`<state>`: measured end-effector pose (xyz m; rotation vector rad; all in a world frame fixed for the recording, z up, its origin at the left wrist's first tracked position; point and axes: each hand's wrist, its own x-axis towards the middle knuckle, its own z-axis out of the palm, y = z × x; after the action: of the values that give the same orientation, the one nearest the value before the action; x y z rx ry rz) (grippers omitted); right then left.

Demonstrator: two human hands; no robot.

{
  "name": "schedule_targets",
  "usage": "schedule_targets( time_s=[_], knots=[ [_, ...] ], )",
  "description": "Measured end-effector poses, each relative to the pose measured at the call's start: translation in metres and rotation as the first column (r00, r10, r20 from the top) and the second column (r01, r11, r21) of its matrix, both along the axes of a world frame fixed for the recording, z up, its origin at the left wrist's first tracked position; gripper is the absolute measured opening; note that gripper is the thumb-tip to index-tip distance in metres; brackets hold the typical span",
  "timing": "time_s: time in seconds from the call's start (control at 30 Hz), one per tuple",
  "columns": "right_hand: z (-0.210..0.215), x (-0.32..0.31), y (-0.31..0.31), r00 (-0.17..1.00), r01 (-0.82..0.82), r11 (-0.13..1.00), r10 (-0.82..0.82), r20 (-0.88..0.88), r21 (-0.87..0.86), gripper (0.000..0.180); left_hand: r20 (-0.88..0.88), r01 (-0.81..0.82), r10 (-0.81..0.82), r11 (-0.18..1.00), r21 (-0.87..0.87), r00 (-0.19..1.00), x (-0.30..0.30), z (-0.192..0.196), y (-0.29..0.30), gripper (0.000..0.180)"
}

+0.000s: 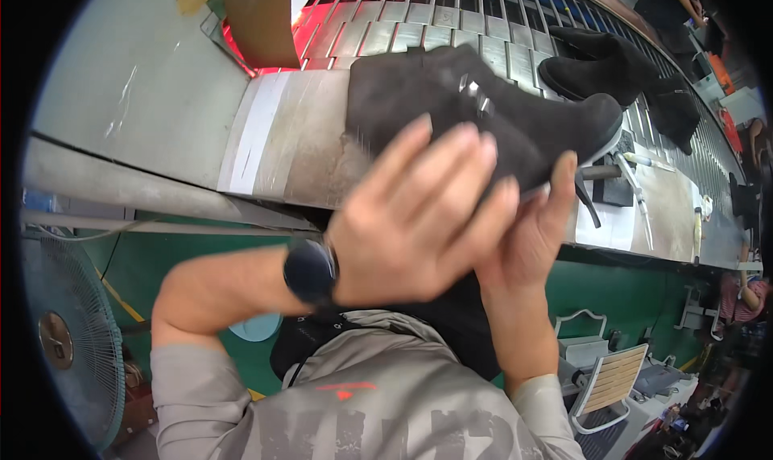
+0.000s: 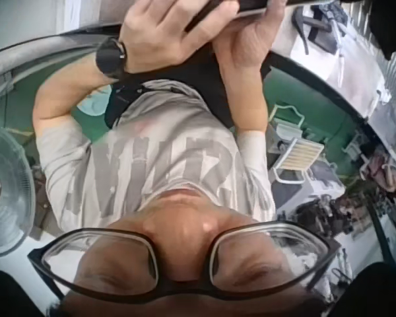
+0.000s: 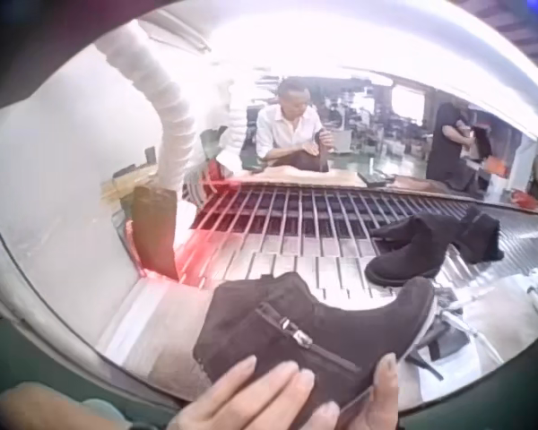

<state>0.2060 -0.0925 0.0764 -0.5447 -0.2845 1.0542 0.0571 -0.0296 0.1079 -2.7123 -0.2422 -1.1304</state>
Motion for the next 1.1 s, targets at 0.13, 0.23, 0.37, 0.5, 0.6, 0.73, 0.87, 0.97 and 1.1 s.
schedule_targets(
  time_s=[0.13, 0.23, 0.37, 0.5, 0.6, 0.73, 0.87, 0.97, 1.1],
  knots=[
    [-0.040, -0.009, -0.069, 0.998, -0.019, 1.000, 0.020, 0.060, -0.024, 0.063, 0.168, 0.512, -0.490, 0.753, -0.414, 0.856, -0.062, -0.055, -0.076, 0.028],
    [-0.063, -0.009, -0.106, 0.994, -0.016, 0.998, 0.022, 0.106, -0.060, 0.068, 0.101, 0.232, -0.410, 0.282, -0.931, 0.906, -0.107, -0.075, -0.079, 0.025],
    [-0.083, -0.014, -0.128, 0.998, -0.004, 0.996, 0.010, 0.067, -0.089, 0.070, 0.513, 0.480, 0.231, -0.766, -0.428, 0.827, -0.096, -0.115, -0.041, 0.057],
    [-0.101, -0.010, -0.144, 0.998, -0.048, 0.997, 0.051, 0.043, -0.066, 0.074, 0.393, 0.519, 0.353, -0.700, -0.491, 0.849, -0.084, -0.096, -0.041, 0.053],
    [-0.109, -0.007, -0.153, 0.988, -0.096, 0.993, 0.103, 0.111, -0.065, 0.077, 0.345, 0.497, 0.358, -0.655, -0.569, 0.867, -0.095, -0.092, -0.042, 0.050],
    [-0.120, -0.006, -0.154, 0.994, -0.075, 0.995, 0.079, 0.073, -0.063, 0.076, 0.461, 0.575, 0.353, -0.601, -0.555, 0.814, -0.104, -0.096, -0.043, 0.047],
    [-0.134, -0.005, -0.151, 0.999, -0.038, 0.997, 0.037, -0.011, -0.074, 0.073, 0.527, 0.621, 0.345, -0.558, -0.551, 0.777, -0.106, -0.093, -0.044, 0.046],
    [-0.136, -0.005, -0.143, 0.996, -0.073, 0.995, 0.069, -0.055, -0.062, 0.072, 0.565, 0.650, 0.342, -0.536, -0.538, 0.751, -0.113, -0.099, -0.043, 0.048],
    [-0.139, -0.001, -0.141, 0.992, -0.123, 0.992, 0.123, -0.010, 0.035, 0.072, 0.572, 0.662, 0.346, -0.497, -0.561, 0.744, -0.120, -0.102, -0.043, 0.048]
  ],
)
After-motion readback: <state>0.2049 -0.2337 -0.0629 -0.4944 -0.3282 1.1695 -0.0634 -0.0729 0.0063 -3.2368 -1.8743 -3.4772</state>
